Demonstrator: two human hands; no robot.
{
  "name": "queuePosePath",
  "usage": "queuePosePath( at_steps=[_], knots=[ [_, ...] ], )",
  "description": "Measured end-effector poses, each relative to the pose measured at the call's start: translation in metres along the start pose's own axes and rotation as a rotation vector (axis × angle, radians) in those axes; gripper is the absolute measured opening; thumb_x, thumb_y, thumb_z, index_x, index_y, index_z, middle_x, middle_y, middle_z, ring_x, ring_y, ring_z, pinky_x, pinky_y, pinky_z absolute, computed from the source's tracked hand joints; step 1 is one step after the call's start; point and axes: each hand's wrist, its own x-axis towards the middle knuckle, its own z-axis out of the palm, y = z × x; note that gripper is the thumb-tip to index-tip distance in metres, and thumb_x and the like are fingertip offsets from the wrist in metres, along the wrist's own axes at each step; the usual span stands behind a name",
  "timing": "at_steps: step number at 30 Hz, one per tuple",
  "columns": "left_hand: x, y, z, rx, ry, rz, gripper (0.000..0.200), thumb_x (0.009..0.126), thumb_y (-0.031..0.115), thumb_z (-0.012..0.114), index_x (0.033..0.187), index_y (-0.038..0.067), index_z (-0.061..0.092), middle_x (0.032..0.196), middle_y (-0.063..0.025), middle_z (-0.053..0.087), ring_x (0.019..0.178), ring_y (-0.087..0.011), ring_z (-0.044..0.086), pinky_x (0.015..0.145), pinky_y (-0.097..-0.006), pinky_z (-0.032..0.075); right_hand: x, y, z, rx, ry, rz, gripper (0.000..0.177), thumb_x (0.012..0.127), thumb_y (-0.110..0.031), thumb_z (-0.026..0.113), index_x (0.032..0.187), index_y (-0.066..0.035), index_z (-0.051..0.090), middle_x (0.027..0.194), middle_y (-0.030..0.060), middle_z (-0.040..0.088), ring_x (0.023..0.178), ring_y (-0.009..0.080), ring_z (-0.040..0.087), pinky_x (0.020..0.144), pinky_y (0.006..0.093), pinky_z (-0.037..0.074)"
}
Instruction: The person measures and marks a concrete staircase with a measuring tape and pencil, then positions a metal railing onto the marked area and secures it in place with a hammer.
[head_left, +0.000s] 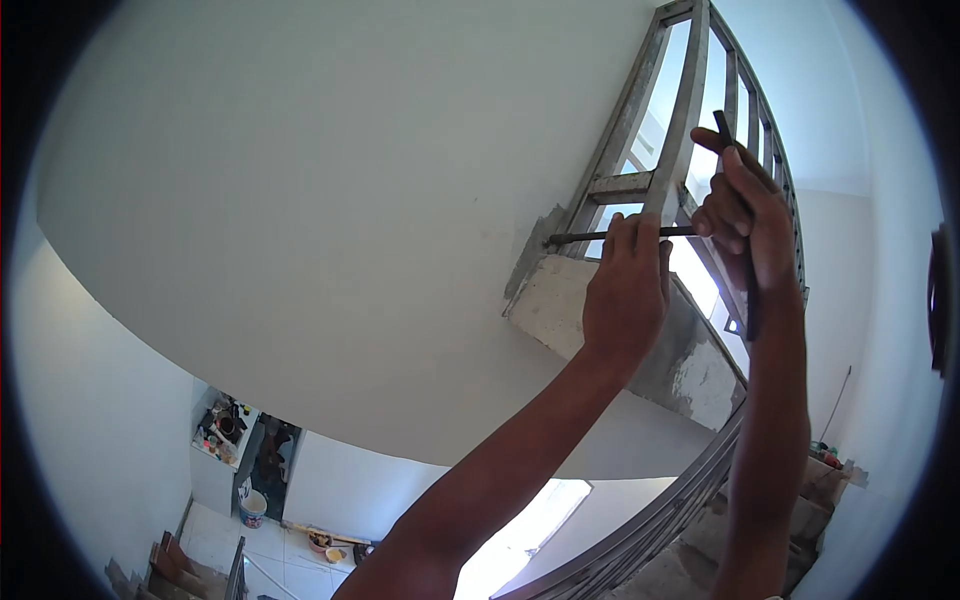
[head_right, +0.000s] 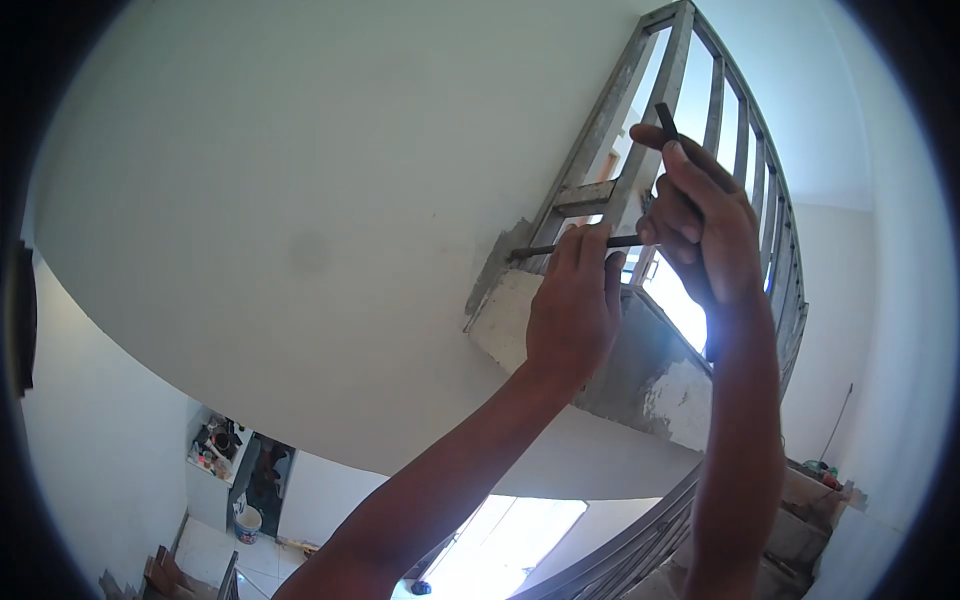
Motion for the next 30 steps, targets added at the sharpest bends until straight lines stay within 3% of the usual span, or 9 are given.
queuePosePath(
  at_steps=[5,11,18,21,30],
  knots=[
    [-0.001,-0.003,-0.001,-0.034,-0.029,-0.027,0.036,0.103,0.017,0.057,0.134,0.001,0.049,0.128,-0.0242,0.056,0.124,-0.0441,0.059,0.09,-0.0488,0.059,0.019,-0.001,-0.017,-0.168,-0.215,-0.008,0.048,0.107,-0.03,0.054,0.14,0.005,0.055,0.053,-0.0092,0.032,0.041,0.0023,0.033,0.058,0.0249,0.048],
    [-0.004,-0.007,0.004,0.028,-0.032,-0.032,0.042,0.103,0.018,0.056,0.137,-0.004,0.046,0.13,-0.0296,0.053,0.128,-0.0478,0.056,0.09,-0.0495,0.06,0.033,-0.002,-0.038,-0.372,-0.482,0.011,0.057,0.096,-0.036,0.067,0.135,0.005,0.06,0.051,-0.0076,0.04,0.04,0.003,0.038,0.06,0.0268,0.052],
    [-0.003,-0.006,0.002,-0.027,-0.043,-0.011,0.044,0.104,0.021,0.056,0.136,-0.007,0.046,0.128,-0.0322,0.052,0.128,-0.0497,0.054,0.091,-0.0508,0.06,0.032,-0.002,-0.047,-0.27,-0.623,-0.04,0.05,0.095,-0.028,0.069,0.13,0.008,0.062,0.051,-0.0076,0.041,0.039,0.0015,0.039,0.049,0.0229,0.045],
    [-0.004,-0.007,0.003,-0.033,-0.042,-0.005,0.045,0.104,0.023,0.056,0.135,-0.008,0.046,0.127,-0.0321,0.053,0.127,-0.0492,0.055,0.093,-0.0512,0.059,0.027,-0.001,-0.04,-0.314,-0.58,-0.002,0.05,0.095,-0.026,0.069,0.129,0.009,0.062,0.051,-0.0079,0.042,0.039,0.0014,0.04,0.048,0.0231,0.043],
    [-0.003,-0.009,0.003,-0.052,-0.037,-0.034,0.047,0.104,0.024,0.058,0.133,-0.01,0.045,0.127,-0.0318,0.053,0.126,-0.0481,0.055,0.097,-0.0517,0.056,0.041,0.002,-0.04,-0.326,-0.69,-0.043,0.053,0.093,-0.03,0.07,0.126,0.01,0.064,0.051,-0.0061,0.046,0.038,0.0026,0.043,0.051,0.0233,0.05]
  ],
)
